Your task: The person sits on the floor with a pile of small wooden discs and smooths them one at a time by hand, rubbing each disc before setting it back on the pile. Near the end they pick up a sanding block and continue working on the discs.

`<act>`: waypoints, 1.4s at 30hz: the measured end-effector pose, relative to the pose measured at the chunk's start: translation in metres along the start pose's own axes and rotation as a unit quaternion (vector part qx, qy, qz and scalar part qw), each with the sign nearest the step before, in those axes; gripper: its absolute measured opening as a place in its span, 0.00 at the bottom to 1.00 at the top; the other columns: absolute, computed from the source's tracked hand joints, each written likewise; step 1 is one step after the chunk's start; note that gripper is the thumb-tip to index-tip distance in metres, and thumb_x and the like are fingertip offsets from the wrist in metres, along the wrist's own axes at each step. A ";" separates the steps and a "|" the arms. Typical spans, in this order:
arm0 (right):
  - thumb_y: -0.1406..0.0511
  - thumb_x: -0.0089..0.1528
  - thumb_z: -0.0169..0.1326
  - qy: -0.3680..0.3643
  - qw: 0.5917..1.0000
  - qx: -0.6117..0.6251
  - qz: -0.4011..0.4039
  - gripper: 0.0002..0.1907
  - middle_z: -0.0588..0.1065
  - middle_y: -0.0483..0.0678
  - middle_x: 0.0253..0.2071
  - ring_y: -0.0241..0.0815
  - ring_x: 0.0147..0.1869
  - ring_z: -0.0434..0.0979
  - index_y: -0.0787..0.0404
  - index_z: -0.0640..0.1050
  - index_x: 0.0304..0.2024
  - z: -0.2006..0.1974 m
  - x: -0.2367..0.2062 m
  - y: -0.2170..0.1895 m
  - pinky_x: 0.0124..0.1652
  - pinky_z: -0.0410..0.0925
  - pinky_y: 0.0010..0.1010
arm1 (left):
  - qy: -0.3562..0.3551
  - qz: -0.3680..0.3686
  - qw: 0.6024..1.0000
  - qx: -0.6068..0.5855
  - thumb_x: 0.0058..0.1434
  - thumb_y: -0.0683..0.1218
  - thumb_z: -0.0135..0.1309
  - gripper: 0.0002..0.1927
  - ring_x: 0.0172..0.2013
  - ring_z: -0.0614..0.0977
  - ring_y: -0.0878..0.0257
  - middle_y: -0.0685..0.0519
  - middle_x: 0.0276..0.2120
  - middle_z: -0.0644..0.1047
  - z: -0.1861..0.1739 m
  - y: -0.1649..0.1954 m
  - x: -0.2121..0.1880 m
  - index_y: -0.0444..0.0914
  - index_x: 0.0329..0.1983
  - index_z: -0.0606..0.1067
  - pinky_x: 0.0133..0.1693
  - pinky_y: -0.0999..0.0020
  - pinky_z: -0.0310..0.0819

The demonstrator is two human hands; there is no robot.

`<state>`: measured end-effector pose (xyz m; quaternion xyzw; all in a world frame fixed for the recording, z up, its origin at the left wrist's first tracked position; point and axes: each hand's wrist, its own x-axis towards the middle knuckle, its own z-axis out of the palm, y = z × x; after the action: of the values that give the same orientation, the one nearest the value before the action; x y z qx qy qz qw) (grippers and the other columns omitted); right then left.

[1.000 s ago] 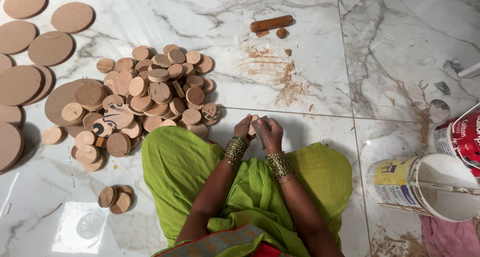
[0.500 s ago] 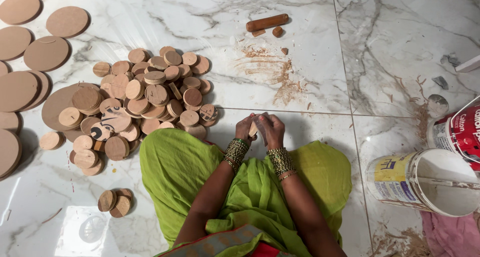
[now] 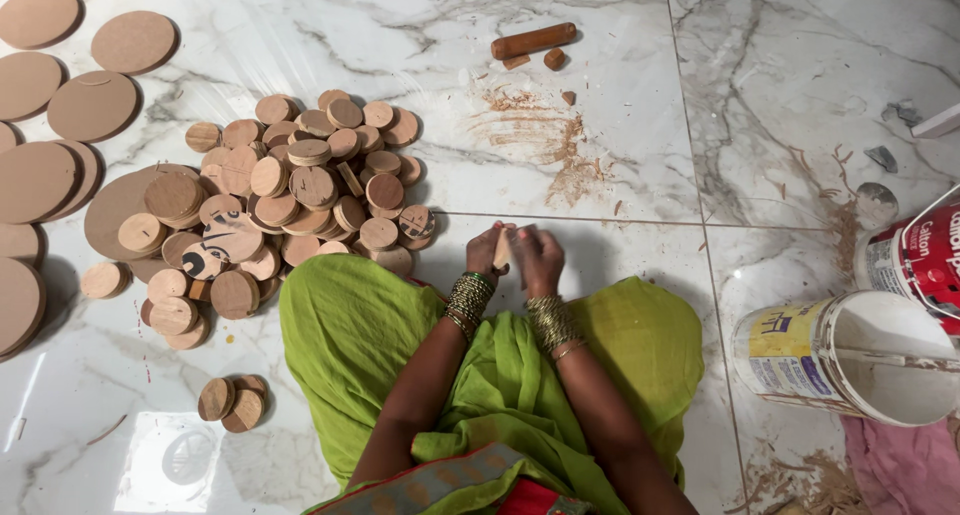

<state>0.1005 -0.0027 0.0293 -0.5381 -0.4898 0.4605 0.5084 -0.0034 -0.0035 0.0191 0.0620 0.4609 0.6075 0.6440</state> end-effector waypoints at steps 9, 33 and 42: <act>0.55 0.62 0.62 0.009 0.990 -0.116 -0.079 0.18 0.76 0.46 0.29 0.35 0.31 0.72 0.66 0.79 0.35 -0.002 -0.003 0.007 0.35 0.68 0.30 | 0.035 -0.005 0.999 -0.027 0.72 0.54 0.51 0.19 0.18 0.74 0.66 0.53 0.25 0.79 0.001 0.000 0.000 0.35 0.44 0.83 0.17 0.71 0.66; 0.56 0.62 0.61 0.009 0.994 -0.077 -0.078 0.18 0.80 0.48 0.33 0.36 0.36 0.77 0.66 0.80 0.39 -0.002 -0.006 0.005 0.39 0.71 0.32 | 0.065 0.053 0.995 -0.062 0.70 0.53 0.55 0.16 0.19 0.78 0.63 0.52 0.25 0.78 0.008 0.001 0.001 0.34 0.40 0.76 0.17 0.66 0.71; 0.56 0.66 0.62 0.070 0.992 -0.091 -0.045 0.20 0.79 0.51 0.33 0.38 0.37 0.74 0.69 0.80 0.38 -0.008 0.006 0.007 0.40 0.70 0.33 | -0.018 0.063 0.997 0.036 0.69 0.56 0.56 0.17 0.14 0.70 0.66 0.55 0.20 0.73 0.013 -0.005 -0.011 0.38 0.32 0.75 0.13 0.71 0.57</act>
<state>0.1099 0.0023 0.0226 -0.5900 -0.5168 0.3522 0.5106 0.0109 -0.0075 0.0286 0.1248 0.4662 0.6289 0.6096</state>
